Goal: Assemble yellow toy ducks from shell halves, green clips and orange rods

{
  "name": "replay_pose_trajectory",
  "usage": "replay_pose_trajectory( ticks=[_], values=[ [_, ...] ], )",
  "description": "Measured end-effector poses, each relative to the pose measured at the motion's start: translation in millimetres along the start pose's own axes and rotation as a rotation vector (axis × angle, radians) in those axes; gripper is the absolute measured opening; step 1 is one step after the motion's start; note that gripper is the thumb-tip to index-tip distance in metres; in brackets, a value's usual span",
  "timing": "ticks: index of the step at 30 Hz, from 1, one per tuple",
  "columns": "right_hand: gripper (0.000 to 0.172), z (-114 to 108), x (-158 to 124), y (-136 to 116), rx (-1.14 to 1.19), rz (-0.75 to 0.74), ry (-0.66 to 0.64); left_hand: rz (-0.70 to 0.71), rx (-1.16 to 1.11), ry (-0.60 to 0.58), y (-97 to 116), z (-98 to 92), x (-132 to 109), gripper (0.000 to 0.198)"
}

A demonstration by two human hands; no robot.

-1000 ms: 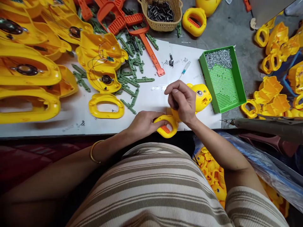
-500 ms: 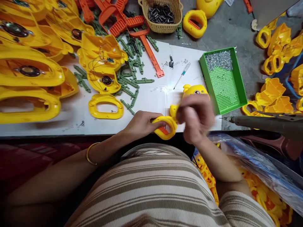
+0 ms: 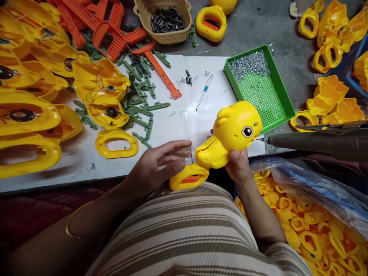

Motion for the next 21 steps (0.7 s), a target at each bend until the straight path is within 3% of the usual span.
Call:
replay_pose_trajectory(
  ticks=[2, 5, 10, 13, 15, 16, 17, 19, 21],
  values=[
    [0.117, 2, -1, 6, 0.02, 0.0, -0.036, -0.067, -0.13, -0.113, -1, 9.6, 10, 0.084],
    [0.109, 5, -4, 19, 0.149, -0.005, -0.037, 0.033, -0.167, -0.233, 13, 26.8, 21, 0.082],
    [0.098, 8, -8, 24, 0.299, -0.013, 0.045, 0.139, -0.112, -0.146, 30, 37.9, 22, 0.072],
    [0.083, -20, -18, -29, 0.106, -0.439, 0.32, 0.153, -0.03, -0.06, 33, 34.6, 17, 0.061],
    [0.074, -28, -33, -79, -0.188, -0.759, 0.385, 0.138, 0.034, -0.066, 33, 35.6, 15, 0.055],
    [0.075, -22, -35, -97, -0.382, -0.826, 0.291, 0.13, 0.066, -0.086, 33, 37.7, 14, 0.054],
    [0.078, -5, -34, -106, -0.617, -0.841, 0.062, 0.121, 0.1, -0.116, 32, 40.8, 14, 0.053],
    [0.079, 21, -32, -92, -1.117, -0.687, -0.436, 0.088, 0.178, -0.197, 28, 50.1, 13, 0.051],
    [0.069, 25, -36, -74, -1.401, -0.552, -0.705, 0.038, 0.279, -0.292, 21, 61.2, 13, 0.05]
  ],
)
Point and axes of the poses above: each hand's wrist, its own x-axis towards the middle knuckle, its own z-axis out of the palm, y = z × x, the point moved 8 cm from there along x, towards the middle knuckle, and after that the axes turned 9 degrees about x, right-handed, at the moved point
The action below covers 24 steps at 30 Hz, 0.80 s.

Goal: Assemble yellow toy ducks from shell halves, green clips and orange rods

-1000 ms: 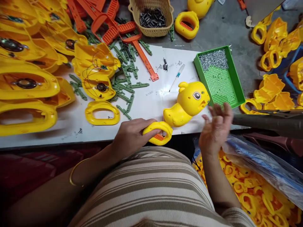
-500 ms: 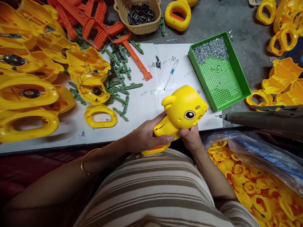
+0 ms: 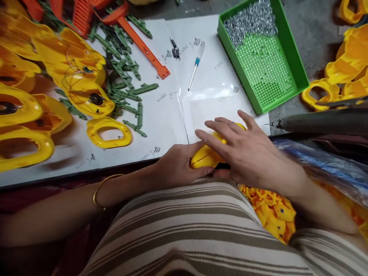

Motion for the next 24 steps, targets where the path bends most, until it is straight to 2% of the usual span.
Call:
replay_pose_trajectory(
  ticks=[2, 5, 8, 12, 15, 19, 24],
  values=[
    [0.055, 16, 0, -3, -0.075, -0.017, -0.155, -0.03, 0.086, -0.121, -4, 13.6, 2, 0.05],
    [0.041, 44, 1, -10, -0.077, -0.041, -0.268, -0.021, 0.172, -0.272, -10, 29.0, 2, 0.048],
    [0.039, 62, -2, -13, -0.028, -0.004, -0.271, 0.001, 0.195, -0.358, -15, 33.0, -1, 0.048],
    [0.038, 72, -7, -17, 0.051, -0.005, -0.237, 0.011, 0.208, -0.47, -19, 32.2, -9, 0.044],
    [0.037, 74, -7, -18, 0.054, -0.011, -0.227, 0.043, 0.286, -0.478, -16, 31.9, -12, 0.038],
    [0.04, 85, -4, -19, 0.067, -0.037, -0.263, 0.049, 0.393, -0.458, -15, 37.1, -10, 0.041],
    [0.043, 101, -5, -18, 0.078, -0.072, -0.254, 0.057, 0.533, -0.504, -14, 45.2, -9, 0.048]
  ],
)
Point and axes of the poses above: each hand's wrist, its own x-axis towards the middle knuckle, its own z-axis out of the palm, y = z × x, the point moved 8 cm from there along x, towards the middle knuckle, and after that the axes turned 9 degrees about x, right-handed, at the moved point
